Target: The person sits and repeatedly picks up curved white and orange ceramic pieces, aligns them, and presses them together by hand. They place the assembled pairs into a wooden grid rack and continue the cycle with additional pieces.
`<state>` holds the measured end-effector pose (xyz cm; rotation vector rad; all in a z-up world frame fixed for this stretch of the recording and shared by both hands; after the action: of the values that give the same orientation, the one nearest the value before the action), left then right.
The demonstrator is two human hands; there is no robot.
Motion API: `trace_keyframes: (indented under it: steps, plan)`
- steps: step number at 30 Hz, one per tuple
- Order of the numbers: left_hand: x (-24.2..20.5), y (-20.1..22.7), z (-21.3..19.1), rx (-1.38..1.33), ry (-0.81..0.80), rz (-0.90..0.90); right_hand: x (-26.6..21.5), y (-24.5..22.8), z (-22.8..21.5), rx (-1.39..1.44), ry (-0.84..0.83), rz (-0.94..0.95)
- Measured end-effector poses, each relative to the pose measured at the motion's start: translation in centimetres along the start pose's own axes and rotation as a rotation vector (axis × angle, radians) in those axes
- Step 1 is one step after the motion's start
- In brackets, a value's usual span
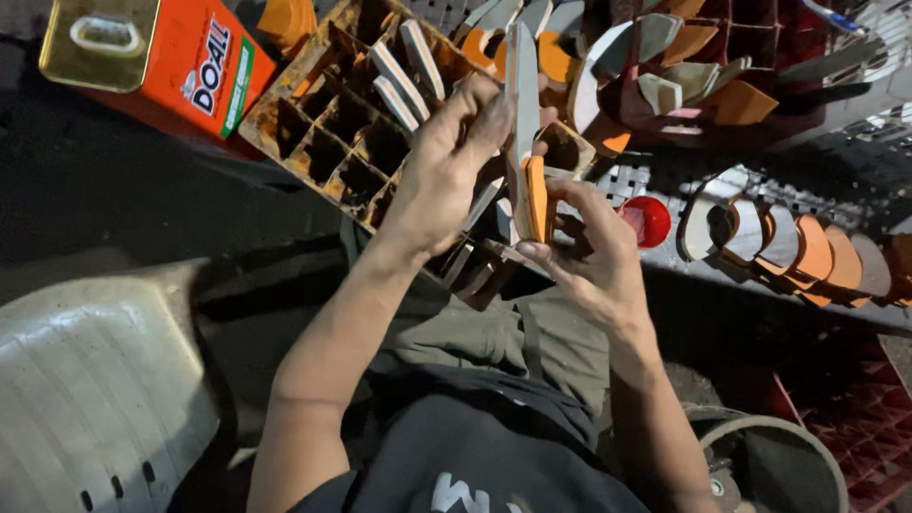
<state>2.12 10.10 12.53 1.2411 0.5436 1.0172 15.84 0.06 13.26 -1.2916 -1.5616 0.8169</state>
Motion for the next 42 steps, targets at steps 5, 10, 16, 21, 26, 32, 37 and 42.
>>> trace_keyframes:
  steps: [5, 10, 16, 21, 26, 32, 37, 42]
  plan:
    - [-2.8, 3.5, 1.9, 0.783, 0.243, 0.339, 0.0, -0.2, -0.9, -0.212, 0.135, -0.041]
    - [-4.1, 1.5, 3.5, 0.682, 0.409, 0.204, -0.1, -1.7, -0.3, -0.544, 0.208, -0.224]
    - [-5.5, 3.9, 5.6, 0.572, 0.423, 0.401, -0.2, -0.9, -0.6, -0.541, 0.209, -0.174]
    - [-4.4, 4.4, 2.0, -0.099, 0.293, 0.079, -0.4, 5.0, -3.5, 0.136, 0.297, 0.319]
    - [-2.0, 1.5, 2.1, -0.402, 0.018, -0.244, -0.7, 5.8, -3.6, 1.197, 0.142, 0.202]
    - [-0.7, 2.5, 4.3, -0.122, -0.161, -0.144, -0.8, 5.7, -3.0, 1.315, 0.067, 0.201]
    - [1.1, 3.4, 4.4, 0.184, -0.104, -0.012, -0.6, 4.9, -3.4, 1.137, 0.1, 0.183]
    - [1.9, 3.6, 5.1, 0.591, -0.092, 0.118, -0.1, 3.8, -3.0, 1.069, 0.077, 0.125]
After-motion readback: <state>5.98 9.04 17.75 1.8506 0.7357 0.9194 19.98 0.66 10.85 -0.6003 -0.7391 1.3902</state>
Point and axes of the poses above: each hand's wrist, its own x-axis towards the middle knuckle, its own z-axis out of the palm, y = z × x, the point moved 8 cm from there along x, towards the middle knuckle
